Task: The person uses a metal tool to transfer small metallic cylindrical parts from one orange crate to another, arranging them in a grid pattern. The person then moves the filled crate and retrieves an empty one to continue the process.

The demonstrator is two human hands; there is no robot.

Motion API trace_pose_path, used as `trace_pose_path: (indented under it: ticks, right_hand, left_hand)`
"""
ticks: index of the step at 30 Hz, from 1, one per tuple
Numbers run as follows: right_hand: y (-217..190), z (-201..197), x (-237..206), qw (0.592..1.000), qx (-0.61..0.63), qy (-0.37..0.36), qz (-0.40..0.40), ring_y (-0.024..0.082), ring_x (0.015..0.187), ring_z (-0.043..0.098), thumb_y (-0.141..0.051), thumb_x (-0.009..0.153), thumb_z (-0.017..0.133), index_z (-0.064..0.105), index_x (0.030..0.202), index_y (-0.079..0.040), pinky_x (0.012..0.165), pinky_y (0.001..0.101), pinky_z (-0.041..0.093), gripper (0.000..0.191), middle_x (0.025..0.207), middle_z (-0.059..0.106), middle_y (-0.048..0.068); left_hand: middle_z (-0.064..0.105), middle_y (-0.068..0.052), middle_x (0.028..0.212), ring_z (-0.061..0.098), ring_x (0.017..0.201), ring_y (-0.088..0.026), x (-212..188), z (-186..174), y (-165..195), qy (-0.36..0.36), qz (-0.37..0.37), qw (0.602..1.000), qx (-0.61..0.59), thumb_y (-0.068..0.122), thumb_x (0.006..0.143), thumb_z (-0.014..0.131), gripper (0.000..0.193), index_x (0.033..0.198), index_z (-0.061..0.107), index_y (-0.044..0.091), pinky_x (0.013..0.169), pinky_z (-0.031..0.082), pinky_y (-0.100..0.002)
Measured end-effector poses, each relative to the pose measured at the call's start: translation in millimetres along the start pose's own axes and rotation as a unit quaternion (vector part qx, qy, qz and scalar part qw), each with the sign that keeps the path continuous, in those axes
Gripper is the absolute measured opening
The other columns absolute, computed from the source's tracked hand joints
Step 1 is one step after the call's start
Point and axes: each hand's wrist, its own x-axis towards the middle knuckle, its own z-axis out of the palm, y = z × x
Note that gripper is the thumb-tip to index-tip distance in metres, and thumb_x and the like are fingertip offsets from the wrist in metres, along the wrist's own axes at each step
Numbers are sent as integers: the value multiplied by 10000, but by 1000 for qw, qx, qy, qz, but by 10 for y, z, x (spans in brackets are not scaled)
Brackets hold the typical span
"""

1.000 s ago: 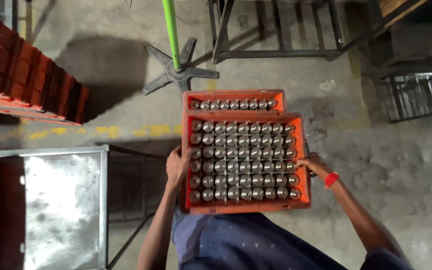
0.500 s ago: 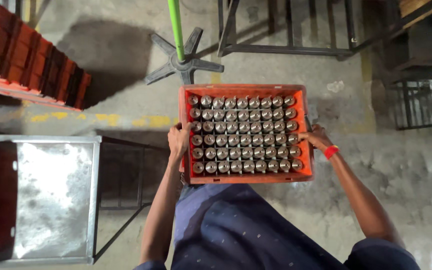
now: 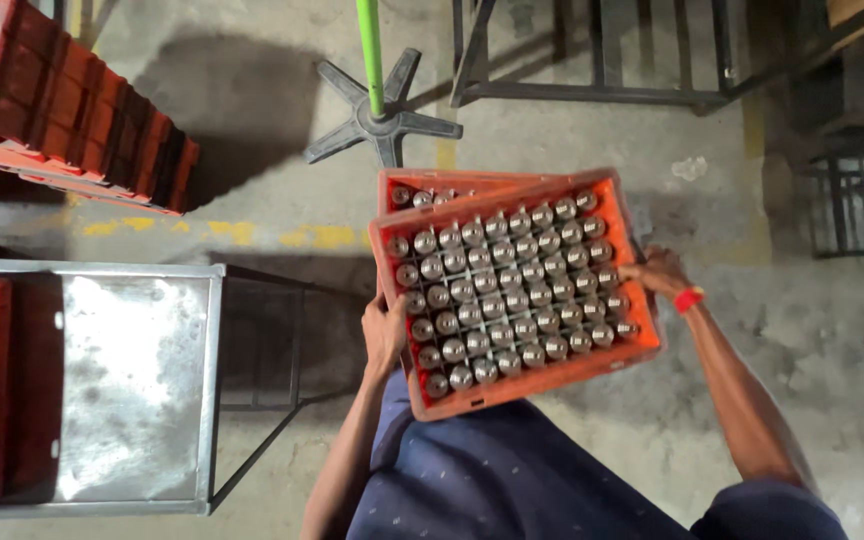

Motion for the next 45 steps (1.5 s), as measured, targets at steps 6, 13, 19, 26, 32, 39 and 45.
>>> trace_pose_path:
  ticks: [6, 13, 19, 26, 32, 39, 45]
  right_hand:
    - [-28, 235, -159, 991, 113, -67, 30, 258, 801, 726, -286, 644, 807, 777, 959, -25, 727, 394, 555, 410, 879, 772, 102]
    - [-335, 133, -101, 991, 133, -15, 30, 244, 751, 702, -279, 610, 835, 726, 941, -24, 632, 395, 541, 432, 863, 742, 104]
    - [-665, 23, -161, 992, 129, -1, -2, 255, 702, 689, -293, 618, 809, 760, 926, 11, 612, 387, 508, 436, 860, 745, 149]
    - [-701, 27, -321, 991, 94, 71, -57, 288, 804, 727, -344, 599, 828, 761, 901, 3, 731, 373, 558, 465, 888, 756, 168]
    - [-616, 25, -374, 996, 54, 43, -48, 302, 799, 737, -388, 654, 773, 778, 843, -27, 734, 409, 565, 408, 860, 763, 170]
    - [-468, 114, -322, 987, 93, 64, -116, 194, 737, 700, -457, 741, 783, 798, 758, -88, 691, 349, 522, 369, 768, 745, 50]
    - [-348, 342, -301, 876, 337, 264, -224, 82, 706, 575, -424, 936, 767, 723, 981, -68, 616, 310, 475, 362, 804, 689, -28]
  left_hand:
    - [757, -257, 1021, 744, 1000, -378, 395, -234, 285, -3, 27, 999, 44, 384, 829, 673, 519, 1118, 723, -43, 881, 544, -437]
    - [758, -267, 993, 752, 974, -386, 684, -300, 850, -23, 27, 997, 68, 446, 795, 687, 566, 1072, 739, -44, 878, 553, -443]
    - [744, -283, 1061, 738, 1052, -371, 717, -286, 1129, -4, 58, 997, 48, 494, 786, 713, 651, 1129, 708, -59, 930, 550, -425]
    - [704, -242, 1161, 659, 1108, -424, 398, -343, 1178, 49, 92, 974, 200, 672, 863, 673, 792, 1285, 611, 5, 946, 510, -510]
    - [558, -239, 1342, 553, 1183, -441, -332, -179, 617, 146, 162, 938, 268, 586, 893, 634, 787, 1444, 480, 46, 930, 471, -554]
    - [553, -182, 1431, 531, 1302, -400, -262, -64, 379, 199, 171, 961, 86, 470, 981, 605, 615, 1431, 506, 62, 1044, 446, -489]
    - [476, -192, 1514, 475, 1390, -318, -457, -219, 59, 250, 291, 914, -132, 441, 1045, 586, 631, 1493, 445, 20, 1134, 397, -457]
